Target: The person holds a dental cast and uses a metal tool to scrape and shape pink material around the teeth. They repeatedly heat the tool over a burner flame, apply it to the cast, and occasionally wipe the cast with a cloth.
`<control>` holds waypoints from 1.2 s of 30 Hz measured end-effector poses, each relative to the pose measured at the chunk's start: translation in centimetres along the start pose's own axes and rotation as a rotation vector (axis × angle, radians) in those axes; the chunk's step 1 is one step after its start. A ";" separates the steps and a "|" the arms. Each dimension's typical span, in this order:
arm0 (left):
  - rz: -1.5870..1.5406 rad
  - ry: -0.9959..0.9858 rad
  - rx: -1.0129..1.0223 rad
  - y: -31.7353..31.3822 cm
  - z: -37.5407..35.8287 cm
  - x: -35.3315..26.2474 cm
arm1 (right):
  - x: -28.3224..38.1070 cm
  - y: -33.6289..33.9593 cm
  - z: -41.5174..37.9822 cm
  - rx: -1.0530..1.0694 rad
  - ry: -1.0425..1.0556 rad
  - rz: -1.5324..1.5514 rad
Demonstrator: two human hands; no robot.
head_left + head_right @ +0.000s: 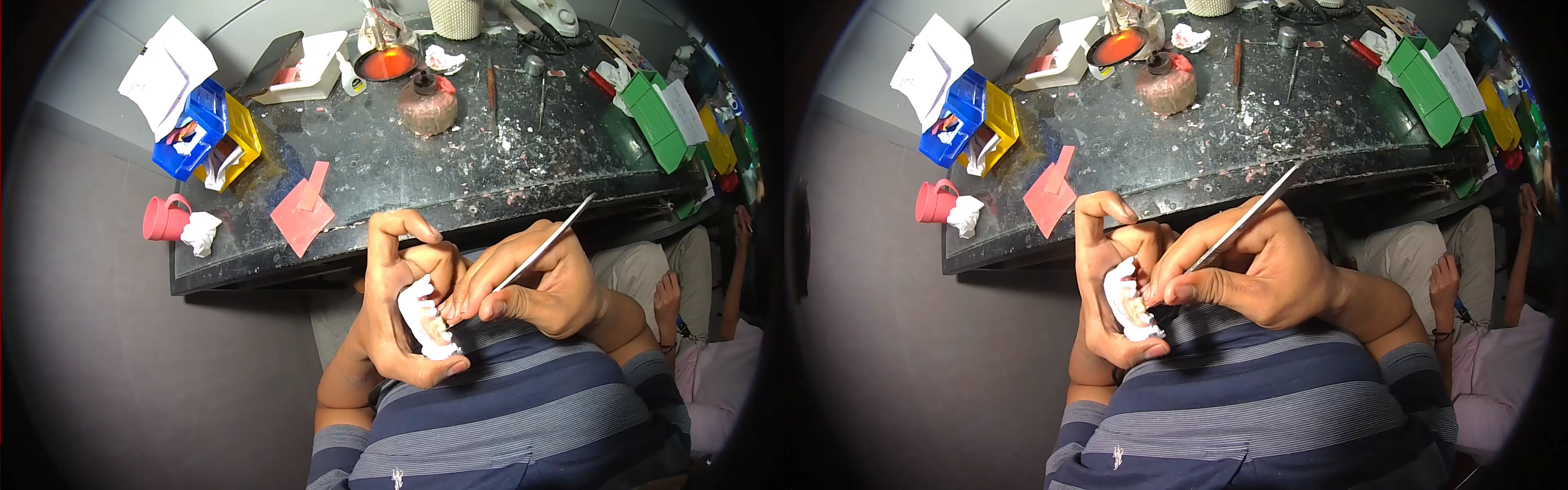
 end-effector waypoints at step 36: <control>0.800 -0.726 -0.170 -0.3 -2.4 -3.4 | 3.7 1.5 -1.6 -0.239 0.342 -0.502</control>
Point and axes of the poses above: each hand's wrist, its own z-axis towards the middle knuckle, its own y-axis out of the back of the hand, x = y × z, the point moved 7 cm from there along z, towards the middle knuckle, and after that the axes turned 7 degrees about -z, right-handed, at the moved point
